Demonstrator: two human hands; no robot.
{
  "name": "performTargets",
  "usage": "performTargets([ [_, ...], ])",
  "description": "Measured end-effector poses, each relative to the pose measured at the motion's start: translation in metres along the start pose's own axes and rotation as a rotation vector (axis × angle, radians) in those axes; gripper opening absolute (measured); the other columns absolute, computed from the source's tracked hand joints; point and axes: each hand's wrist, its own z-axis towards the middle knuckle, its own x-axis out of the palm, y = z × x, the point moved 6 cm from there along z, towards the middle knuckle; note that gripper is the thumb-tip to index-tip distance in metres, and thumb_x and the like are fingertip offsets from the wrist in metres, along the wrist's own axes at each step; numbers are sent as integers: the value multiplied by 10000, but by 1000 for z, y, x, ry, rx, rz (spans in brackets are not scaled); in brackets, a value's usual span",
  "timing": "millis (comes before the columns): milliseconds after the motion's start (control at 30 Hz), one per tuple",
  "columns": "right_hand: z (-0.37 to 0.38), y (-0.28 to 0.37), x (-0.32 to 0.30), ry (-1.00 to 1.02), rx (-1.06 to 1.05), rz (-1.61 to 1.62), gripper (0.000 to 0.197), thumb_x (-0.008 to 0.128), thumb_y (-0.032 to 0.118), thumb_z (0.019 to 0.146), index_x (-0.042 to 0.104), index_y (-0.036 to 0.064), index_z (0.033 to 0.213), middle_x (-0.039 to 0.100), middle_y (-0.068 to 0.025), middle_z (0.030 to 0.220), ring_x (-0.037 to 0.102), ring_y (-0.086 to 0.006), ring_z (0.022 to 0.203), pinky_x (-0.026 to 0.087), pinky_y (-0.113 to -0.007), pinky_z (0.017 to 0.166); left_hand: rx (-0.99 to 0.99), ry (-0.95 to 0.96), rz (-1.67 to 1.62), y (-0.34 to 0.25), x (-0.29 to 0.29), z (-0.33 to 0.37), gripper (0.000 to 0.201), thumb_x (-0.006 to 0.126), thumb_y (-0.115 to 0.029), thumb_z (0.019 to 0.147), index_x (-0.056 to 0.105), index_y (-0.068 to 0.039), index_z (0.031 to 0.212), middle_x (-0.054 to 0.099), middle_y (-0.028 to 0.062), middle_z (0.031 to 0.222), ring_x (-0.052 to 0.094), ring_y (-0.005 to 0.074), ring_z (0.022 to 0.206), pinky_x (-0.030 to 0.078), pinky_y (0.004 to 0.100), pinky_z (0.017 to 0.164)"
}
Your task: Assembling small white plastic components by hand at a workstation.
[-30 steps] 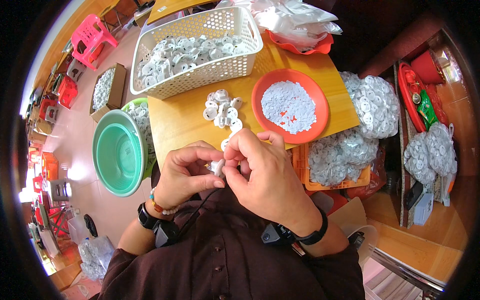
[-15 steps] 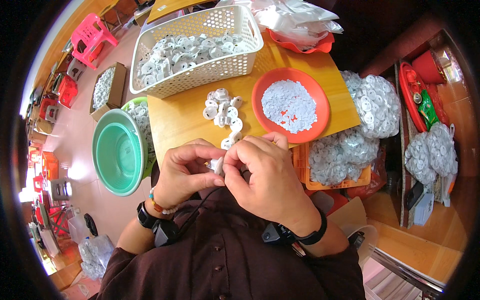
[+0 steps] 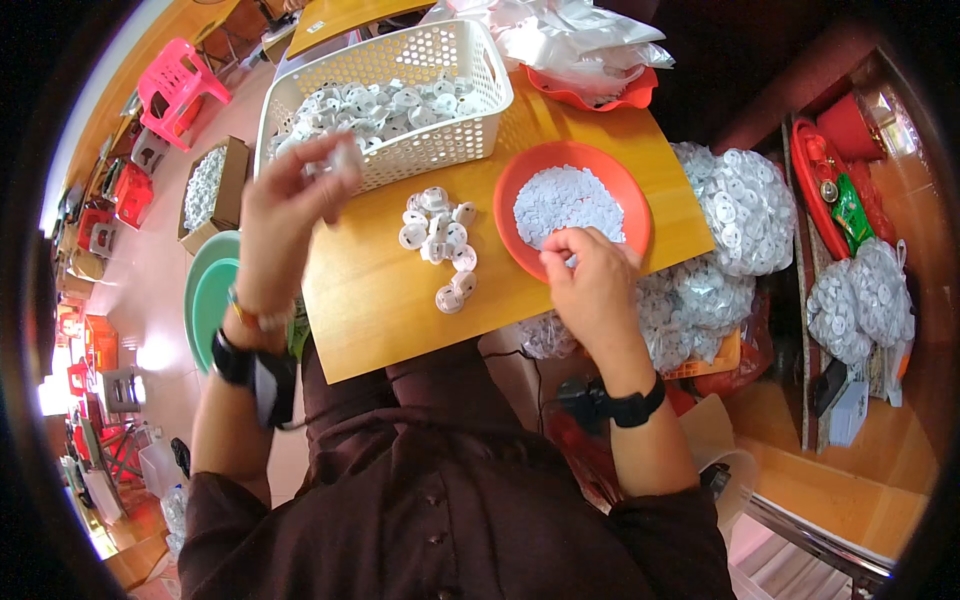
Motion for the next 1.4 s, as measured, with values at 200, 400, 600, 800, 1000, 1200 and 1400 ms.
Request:
performTargets([
  [200,15,-28,8,-97,-62,-380,110,722,158,799,688,108,890,672,-42,838,646,-226,852,366,-406,850,296,-357,182,-8,-32,54,509,817,-190,803,638,-11,1245,657,83,1053,592,71,724,486,238,597],
  [400,17,-38,15,-50,-18,-378,92,709,161,814,667,106,875,673,-47,860,639,-249,868,362,-413,851,-49,56,364,51,7,-10,332,779,-137,817,691,-33,1119,680,42,920,576,76,681,490,241,618],
  [600,15,-39,13,-87,-24,-330,84,696,158,828,668,101,883,679,-60,870,644,-262,883,365,-420,864,-167,14,344,106,26,-33,239,758,-143,834,679,2,1008,693,50,852,623,104,685,514,256,624],
  [800,17,-38,13,3,39,-380,70,683,145,837,678,91,880,693,-69,888,648,-264,895,367,-410,894,-276,36,306,127,27,-32,208,750,-160,836,661,5,926,704,70,804,638,117,665,521,274,616],
  [1000,18,-51,8,-81,27,-151,104,691,126,838,682,55,914,703,-93,858,671,-251,779,460,-390,790,-402,-7,51,115,15,-52,154,706,-147,885,633,-26,945,706,68,892,644,98,718,515,234,618],
  [1200,20,-53,1,-138,95,252,48,613,40,906,629,2,932,697,-84,823,654,-120,693,535,-287,636,-577,83,-550,86,25,-80,36,615,-86,932,597,-68,958,695,87,976,681,133,776,563,230,616],
  [1400,16,-48,1,-68,148,367,54,608,17,915,592,-20,950,694,-81,831,628,-95,694,530,-250,669,-554,341,-835,54,58,-93,252,672,-43,905,616,-28,1150,679,102,1018,689,169,840,599,263,698],
])
